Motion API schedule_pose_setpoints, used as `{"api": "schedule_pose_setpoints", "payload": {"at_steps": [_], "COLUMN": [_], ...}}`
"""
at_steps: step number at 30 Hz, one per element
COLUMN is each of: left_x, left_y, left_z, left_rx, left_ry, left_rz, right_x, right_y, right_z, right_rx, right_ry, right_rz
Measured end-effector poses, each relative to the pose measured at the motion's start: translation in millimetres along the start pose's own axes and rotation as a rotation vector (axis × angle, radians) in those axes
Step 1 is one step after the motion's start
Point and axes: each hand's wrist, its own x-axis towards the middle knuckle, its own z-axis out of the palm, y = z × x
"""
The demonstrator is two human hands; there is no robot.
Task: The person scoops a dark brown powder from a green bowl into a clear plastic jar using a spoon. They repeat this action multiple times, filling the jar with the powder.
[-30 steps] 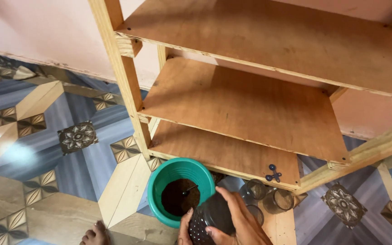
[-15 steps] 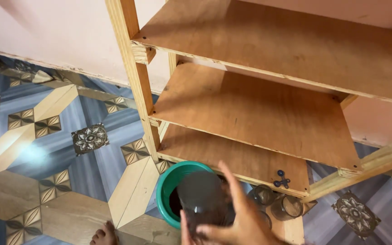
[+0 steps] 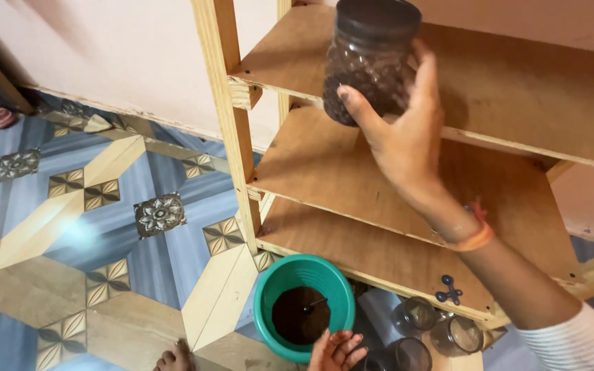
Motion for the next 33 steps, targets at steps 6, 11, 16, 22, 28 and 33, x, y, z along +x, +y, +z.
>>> {"api": "schedule_pose_setpoints", "payload": {"at_steps": [6, 11, 16, 22, 28, 33], "left_x": [20, 23, 19, 3, -35, -64], "left_y": [0, 7, 13, 31, 48, 58], "left_z": [-19, -23, -33, -28, 7, 46], "left_rx": [0.042, 0.02, 0.041, 0.118, 0.197, 0.186], "left_ry": [0.092, 0.124, 0.172, 0.221, 0.296, 0.348], "left_rz": [0.048, -0.029, -0.045, -0.123, -0.101, 0.048], "right_x": [24, 44, 57, 63, 62, 63], "right_y": [30, 46, 61, 64, 58, 37], "right_z": [38, 69, 92, 97, 95, 90], "right_rx": [-0.035, 0.044, 0.234, 0.014, -0.07, -0.353], "right_ry": [-0.03, -0.107, -0.187, -0.234, -0.296, -0.318], "right_rz": [0.157, 0.053, 0.107, 0.176, 0.084, 0.271]}}
